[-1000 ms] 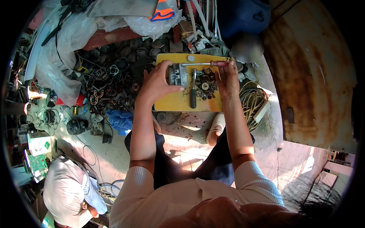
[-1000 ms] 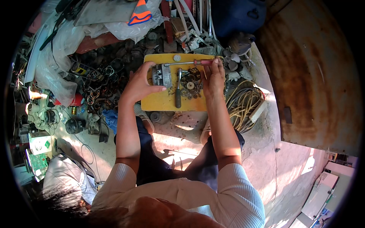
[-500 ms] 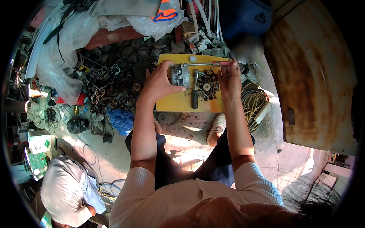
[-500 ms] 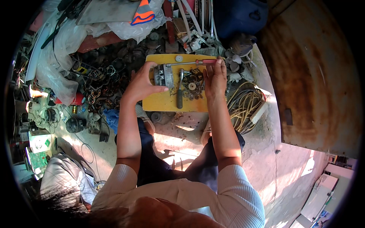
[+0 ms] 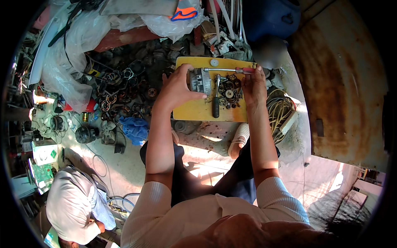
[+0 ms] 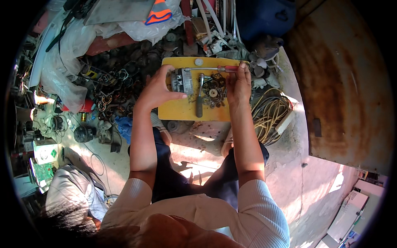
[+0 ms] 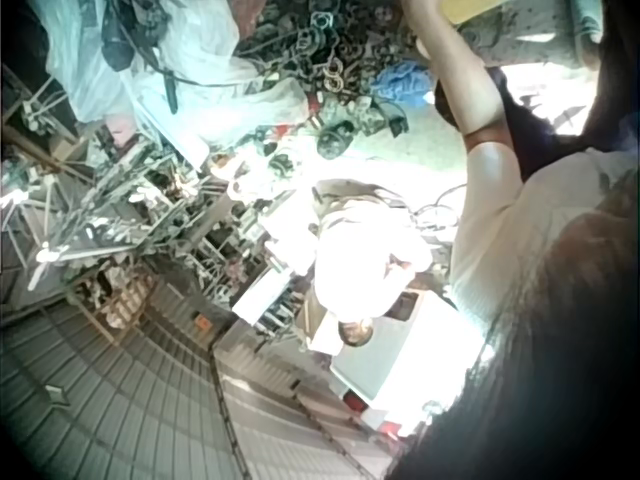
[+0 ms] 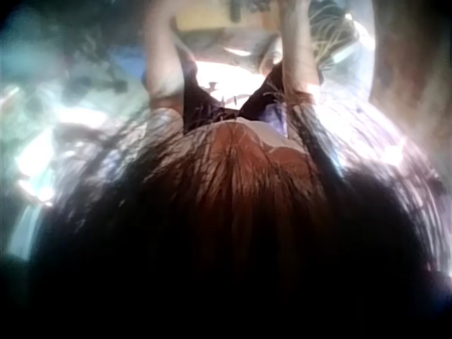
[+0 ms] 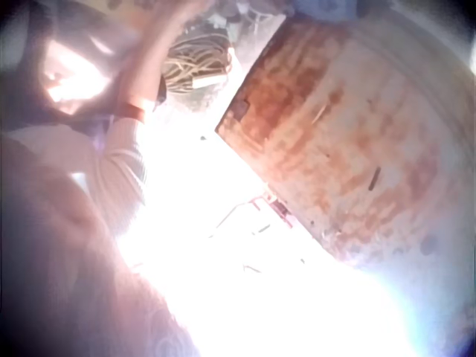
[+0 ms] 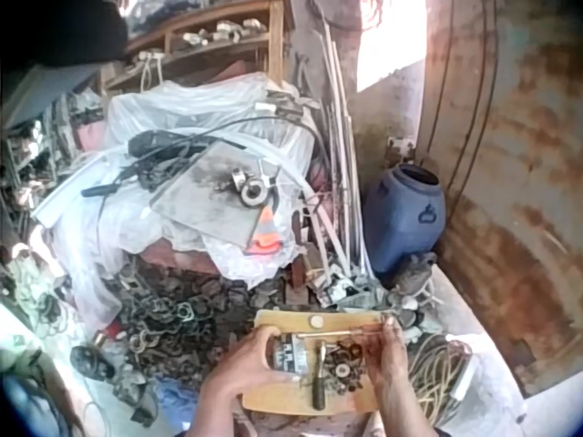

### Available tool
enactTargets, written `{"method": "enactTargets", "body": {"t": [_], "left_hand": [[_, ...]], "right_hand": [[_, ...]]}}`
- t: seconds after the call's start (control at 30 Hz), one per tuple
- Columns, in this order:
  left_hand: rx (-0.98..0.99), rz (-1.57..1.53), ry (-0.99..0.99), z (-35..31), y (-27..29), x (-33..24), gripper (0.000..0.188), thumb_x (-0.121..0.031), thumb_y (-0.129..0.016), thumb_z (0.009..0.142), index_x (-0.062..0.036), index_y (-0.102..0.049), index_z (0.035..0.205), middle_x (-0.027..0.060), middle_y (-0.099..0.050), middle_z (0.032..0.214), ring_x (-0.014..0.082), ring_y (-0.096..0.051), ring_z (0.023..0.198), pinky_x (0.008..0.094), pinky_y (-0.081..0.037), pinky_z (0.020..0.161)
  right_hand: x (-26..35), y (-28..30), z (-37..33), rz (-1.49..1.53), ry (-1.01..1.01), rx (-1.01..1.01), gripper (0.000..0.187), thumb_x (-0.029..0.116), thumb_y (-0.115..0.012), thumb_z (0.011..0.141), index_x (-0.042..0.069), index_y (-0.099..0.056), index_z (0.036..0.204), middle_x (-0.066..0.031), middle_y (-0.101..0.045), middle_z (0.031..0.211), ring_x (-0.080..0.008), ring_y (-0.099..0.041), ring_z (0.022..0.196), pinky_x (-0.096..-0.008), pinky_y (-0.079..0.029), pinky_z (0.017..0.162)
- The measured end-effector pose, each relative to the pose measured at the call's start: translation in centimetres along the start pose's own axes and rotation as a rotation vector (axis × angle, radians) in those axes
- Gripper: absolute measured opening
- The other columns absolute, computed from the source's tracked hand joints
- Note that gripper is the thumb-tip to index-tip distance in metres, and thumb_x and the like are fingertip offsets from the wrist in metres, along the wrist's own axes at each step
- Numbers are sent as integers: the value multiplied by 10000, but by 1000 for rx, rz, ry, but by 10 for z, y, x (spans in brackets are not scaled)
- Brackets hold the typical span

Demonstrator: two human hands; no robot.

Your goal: The person disassembles a mechanical part using a wrench and a screwdriver, removing screws and separating the metal components.

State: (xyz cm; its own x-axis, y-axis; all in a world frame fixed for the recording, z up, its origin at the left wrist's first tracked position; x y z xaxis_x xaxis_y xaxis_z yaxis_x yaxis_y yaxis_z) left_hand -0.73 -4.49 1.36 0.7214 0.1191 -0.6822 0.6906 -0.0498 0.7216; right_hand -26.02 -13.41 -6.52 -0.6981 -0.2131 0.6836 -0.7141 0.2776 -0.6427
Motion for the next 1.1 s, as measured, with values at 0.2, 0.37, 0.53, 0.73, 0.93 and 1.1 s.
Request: {"method": "enactTargets", "body": {"t": [0.2, 0.37, 0.53, 0.73, 0.93, 1.1], "left_hand": [[21, 6, 4, 1, -1, 1, 990, -430, -872, 572, -102, -376, 1364, 117, -481, 1398, 316, -415, 1336, 577, -131, 1137], [-67, 0, -42, -1, 3, -5, 888, -319, -884, 562, -72, -438, 1289, 152, -533, 1320, 333, -476, 1265, 464, -311, 1088], [-60, 36, -23, 0, 1, -1, 909, -340, -883, 558, -95, -425, 1304, 127, -521, 1344, 327, -463, 1281, 522, -231, 1120], [29, 43, 13, 3, -3, -1, 1002, -421, -871, 578, -115, -354, 1380, 118, -467, 1406, 310, -404, 1347, 551, -105, 1154], [4, 12, -16, 2, -3, 2, 1000, -419, -873, 576, -112, -358, 1377, 116, -473, 1399, 310, -416, 1334, 546, -119, 1150], [0, 53, 7, 2, -3, 1, 973, -414, -872, 578, -116, -372, 1358, 108, -478, 1390, 308, -424, 1325, 561, -128, 1144]], "right_hand": [[0, 1, 8, 47, 128, 58, 344, 199, -553, 993, 125, -464, 1317, 0, -610, 1088, -165, -612, 1028, -306, -459, 910], [0, -4, 1, 24, 110, 86, 377, 221, -548, 995, 125, -435, 1342, -3, -597, 1135, -168, -593, 1058, -348, -456, 945], [-2, -9, -14, -66, 43, -30, 409, 225, -554, 992, 179, -419, 1375, 1, -590, 1150, -147, -587, 1063, -357, -445, 943], [-1, 0, 1, -2, 96, 107, 447, 241, -577, 983, 211, -411, 1397, 13, -606, 1139, -118, -593, 1044, -306, -409, 883], [1, -4, -12, -53, -17, -27, 278, 261, -575, 981, 192, -521, 1244, 51, -611, 1095, -88, -565, 1048, -291, -391, 855], [5, 2, -4, -58, 27, 76, 272, 289, -569, 985, 191, -522, 1234, 69, -598, 1140, -70, -548, 1077, -302, -382, 866]]}}
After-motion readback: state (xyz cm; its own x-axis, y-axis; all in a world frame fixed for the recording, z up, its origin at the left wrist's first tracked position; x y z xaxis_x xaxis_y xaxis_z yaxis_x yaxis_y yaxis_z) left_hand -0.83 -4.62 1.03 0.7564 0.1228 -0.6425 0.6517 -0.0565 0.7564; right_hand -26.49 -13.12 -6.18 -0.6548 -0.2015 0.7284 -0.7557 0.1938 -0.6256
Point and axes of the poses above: each hand's wrist, its own z-axis towards the middle knuckle, its own y-axis out of the back of the hand, x = y × z, the point moved 7 cm from there along z, towards the middle knuckle
